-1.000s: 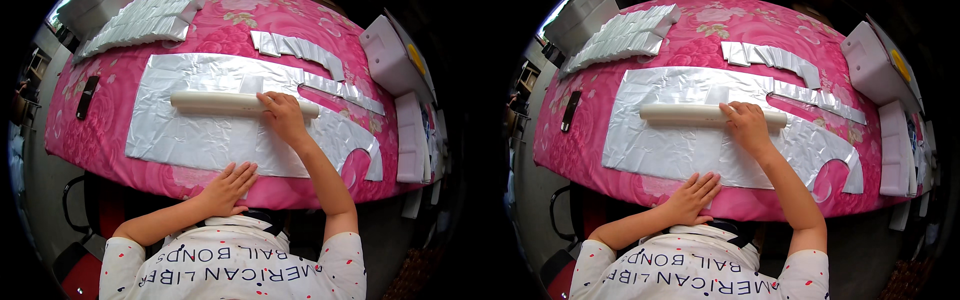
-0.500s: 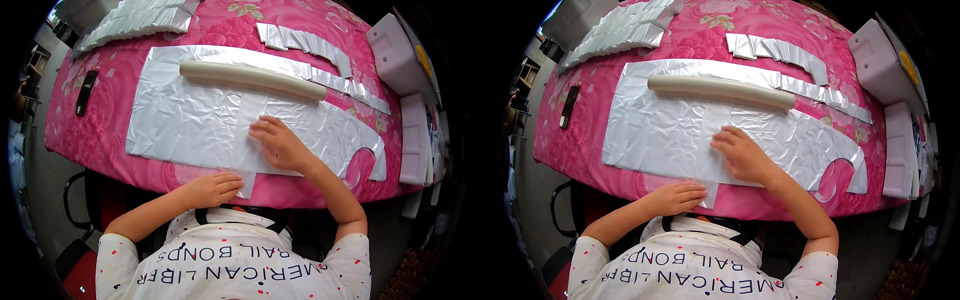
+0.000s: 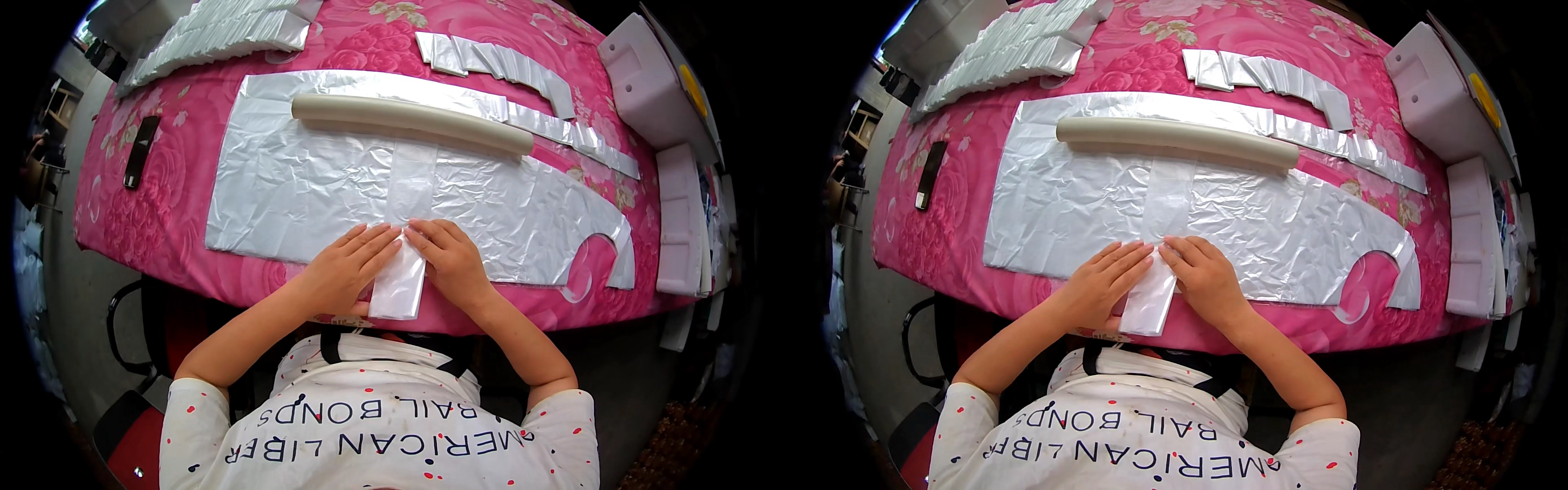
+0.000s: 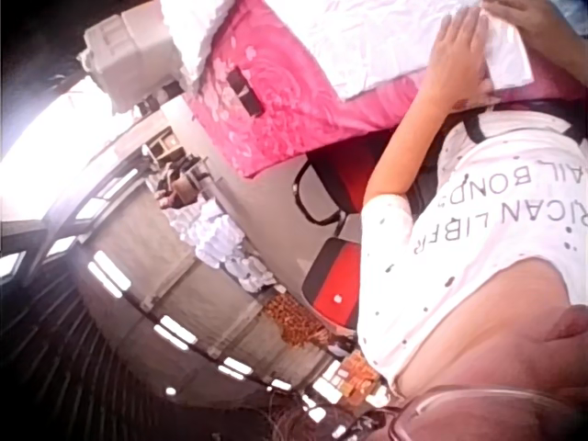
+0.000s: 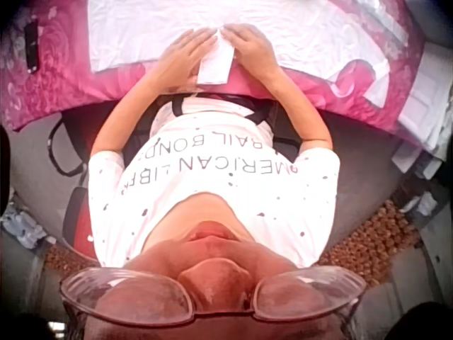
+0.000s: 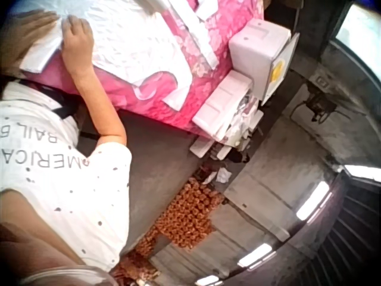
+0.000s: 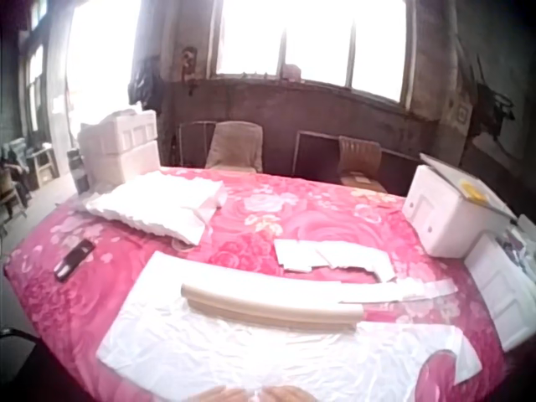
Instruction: The person wraps small white rectangular items in clear plastic film on a pink floral tablecloth. They unroll the film, place an item on it, fold the film around the item, and stack the wrapped units. The person repeats this process multiple times, creating a growing stack of wrapped items.
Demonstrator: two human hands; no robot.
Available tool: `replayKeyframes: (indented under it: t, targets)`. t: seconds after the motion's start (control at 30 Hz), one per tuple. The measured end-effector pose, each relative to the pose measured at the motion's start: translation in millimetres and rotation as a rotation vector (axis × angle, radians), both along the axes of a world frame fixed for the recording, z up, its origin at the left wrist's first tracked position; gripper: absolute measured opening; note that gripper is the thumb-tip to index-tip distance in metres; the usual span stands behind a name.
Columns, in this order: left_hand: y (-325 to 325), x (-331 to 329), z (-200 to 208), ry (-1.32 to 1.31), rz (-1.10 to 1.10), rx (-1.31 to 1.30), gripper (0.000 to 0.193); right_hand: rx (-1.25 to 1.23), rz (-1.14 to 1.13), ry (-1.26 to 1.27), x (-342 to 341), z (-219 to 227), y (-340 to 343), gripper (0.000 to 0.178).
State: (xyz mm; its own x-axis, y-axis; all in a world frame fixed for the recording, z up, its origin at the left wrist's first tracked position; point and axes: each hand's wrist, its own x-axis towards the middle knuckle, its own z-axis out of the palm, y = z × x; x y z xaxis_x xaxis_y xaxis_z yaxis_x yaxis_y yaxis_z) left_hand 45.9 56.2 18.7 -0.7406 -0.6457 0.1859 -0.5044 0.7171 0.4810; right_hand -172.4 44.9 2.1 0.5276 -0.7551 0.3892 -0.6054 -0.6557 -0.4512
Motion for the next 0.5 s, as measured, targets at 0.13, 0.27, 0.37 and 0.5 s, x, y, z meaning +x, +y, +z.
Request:
replayKeyframes:
  t: [0.13,0.27,0.37,0.5]
  targets:
    - [-8.0,-2.4,-6.3,-0.085,0.042,-0.082,0.069,-0.024,0.028,0.006,-1.4,0.6,-3.4,0.040]
    - [-14.9,-11.6,-10.9,0.076,0.149,-0.071,0.065,-0.006,0.003,-0.005,-4.1,5.7,-10.7,0.035]
    - [-23.5,-19.0,4.8,0.152,0.280,0.178,0.054,0.141,-0.086,-0.101,-4.2,7.1,-19.5,0.023]
    - [-37.5,-24.3,11.5,0.311,0.491,0.381,0.049,0.705,-0.326,-0.240,2.3,19.9,-39.2,0.016]
